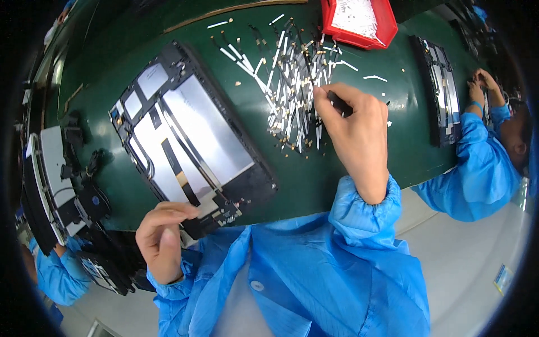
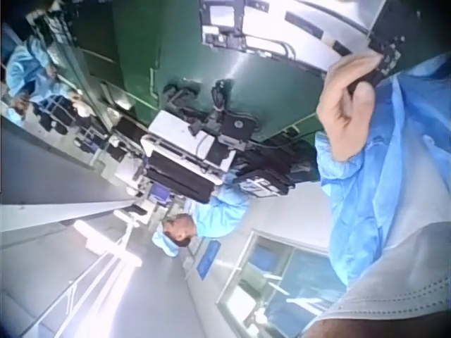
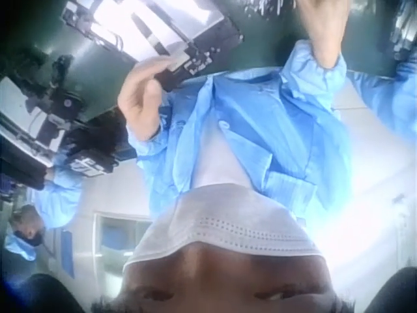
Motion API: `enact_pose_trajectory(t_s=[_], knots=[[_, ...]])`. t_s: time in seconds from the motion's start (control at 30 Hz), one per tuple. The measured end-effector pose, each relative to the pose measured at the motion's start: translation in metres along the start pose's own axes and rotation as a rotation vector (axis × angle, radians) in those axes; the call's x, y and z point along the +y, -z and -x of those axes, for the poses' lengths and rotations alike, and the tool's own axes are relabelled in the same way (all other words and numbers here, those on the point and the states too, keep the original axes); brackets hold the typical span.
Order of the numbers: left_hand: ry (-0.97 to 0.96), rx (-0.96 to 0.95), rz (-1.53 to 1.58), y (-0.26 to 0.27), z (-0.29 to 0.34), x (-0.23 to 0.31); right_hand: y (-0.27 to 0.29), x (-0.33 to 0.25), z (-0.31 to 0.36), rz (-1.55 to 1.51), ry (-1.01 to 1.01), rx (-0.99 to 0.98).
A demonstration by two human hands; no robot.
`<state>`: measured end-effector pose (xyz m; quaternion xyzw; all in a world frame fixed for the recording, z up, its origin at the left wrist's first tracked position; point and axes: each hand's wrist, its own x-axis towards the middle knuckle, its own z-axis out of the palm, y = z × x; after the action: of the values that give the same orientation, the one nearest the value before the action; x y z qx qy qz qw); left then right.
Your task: The person assembles the internal components of a tablet by placing a battery and internal cables into a tablet chassis, securing them with tape, and manipulating small parts with tweezers.
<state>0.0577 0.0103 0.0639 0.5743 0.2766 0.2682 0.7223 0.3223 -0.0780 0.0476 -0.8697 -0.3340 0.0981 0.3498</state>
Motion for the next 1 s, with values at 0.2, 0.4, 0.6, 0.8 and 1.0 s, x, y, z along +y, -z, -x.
enact_pose_trajectory(t_s=[0.2, 0.4, 0.6, 0.8, 1.0], knots=[[-0.027, -0.145, -0.067, -0.005, 0.006, -0.007, 0.005, -0.029, 0.02, -0.472, -0.087, -0.037], [-0.09, -0.092, -0.287, -0.02, 0.012, -0.007, -0.014, -0.076, 0.075, -0.78, 0.198, -0.404], [-0.057, 0.123, -0.355, -0.009, 0.028, -0.01, -0.027, -0.084, 0.078, -0.68, 0.257, -0.623], [-0.169, 0.125, -0.599, 0.008, 0.04, -0.011, -0.037, -0.083, 0.083, -0.554, 0.43, -0.699], [0.134, 0.172, -0.147, 0.034, 0.069, -0.036, -0.067, -0.094, 0.075, -0.419, 0.448, -0.617]])
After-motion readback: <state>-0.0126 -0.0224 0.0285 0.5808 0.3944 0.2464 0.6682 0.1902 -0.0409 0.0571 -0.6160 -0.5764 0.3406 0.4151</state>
